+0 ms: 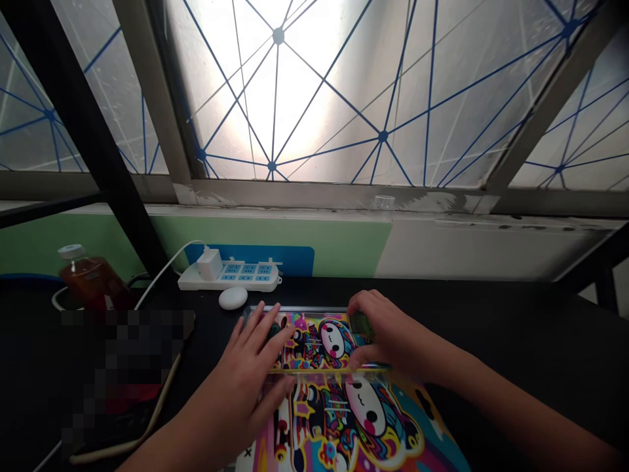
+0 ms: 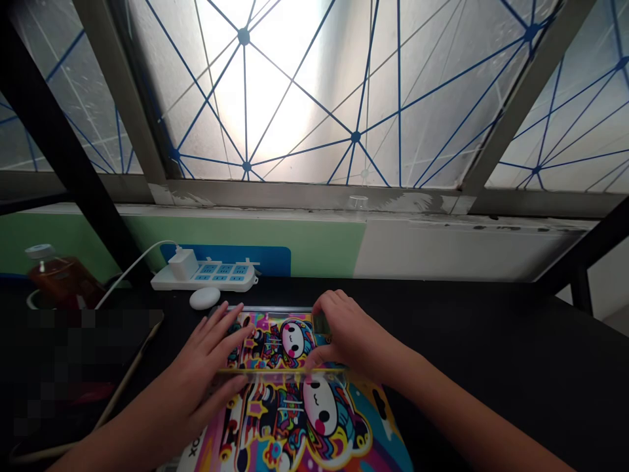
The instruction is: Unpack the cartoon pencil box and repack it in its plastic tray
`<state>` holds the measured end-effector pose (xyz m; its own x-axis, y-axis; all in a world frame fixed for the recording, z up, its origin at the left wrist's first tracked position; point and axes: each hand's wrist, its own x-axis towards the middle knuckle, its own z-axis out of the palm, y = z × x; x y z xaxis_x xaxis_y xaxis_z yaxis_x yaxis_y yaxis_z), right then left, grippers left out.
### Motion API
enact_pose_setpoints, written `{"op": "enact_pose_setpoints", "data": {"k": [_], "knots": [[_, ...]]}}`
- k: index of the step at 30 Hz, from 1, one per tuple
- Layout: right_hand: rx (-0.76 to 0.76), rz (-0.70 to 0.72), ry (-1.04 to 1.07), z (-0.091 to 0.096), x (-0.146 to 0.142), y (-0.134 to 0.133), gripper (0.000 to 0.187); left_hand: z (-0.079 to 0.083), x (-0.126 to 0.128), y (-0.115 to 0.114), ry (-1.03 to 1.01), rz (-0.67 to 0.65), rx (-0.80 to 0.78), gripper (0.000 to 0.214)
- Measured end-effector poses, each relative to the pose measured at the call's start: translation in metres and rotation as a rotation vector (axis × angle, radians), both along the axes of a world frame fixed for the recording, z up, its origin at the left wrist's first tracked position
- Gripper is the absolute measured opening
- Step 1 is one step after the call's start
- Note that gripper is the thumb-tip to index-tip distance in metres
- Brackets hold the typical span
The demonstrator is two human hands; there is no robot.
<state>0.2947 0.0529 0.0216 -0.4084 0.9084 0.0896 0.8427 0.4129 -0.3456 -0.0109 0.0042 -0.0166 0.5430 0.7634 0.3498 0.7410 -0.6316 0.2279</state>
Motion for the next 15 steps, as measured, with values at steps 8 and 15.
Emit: {"op": "enact_pose_setpoints", "data": {"k": [8,15], "knots": [[0.102,-0.046,0.034,0.003,-0.008,-0.014,0.063,0.004,-0.004,0.002,-0.226,0.167,0.068,0.059],[0.75,0.259,0.003,0.019,-0.014,-0.031,0.038,0.009,-0.023,0.023,-0.196,0.138,0.212,0.036]]}}
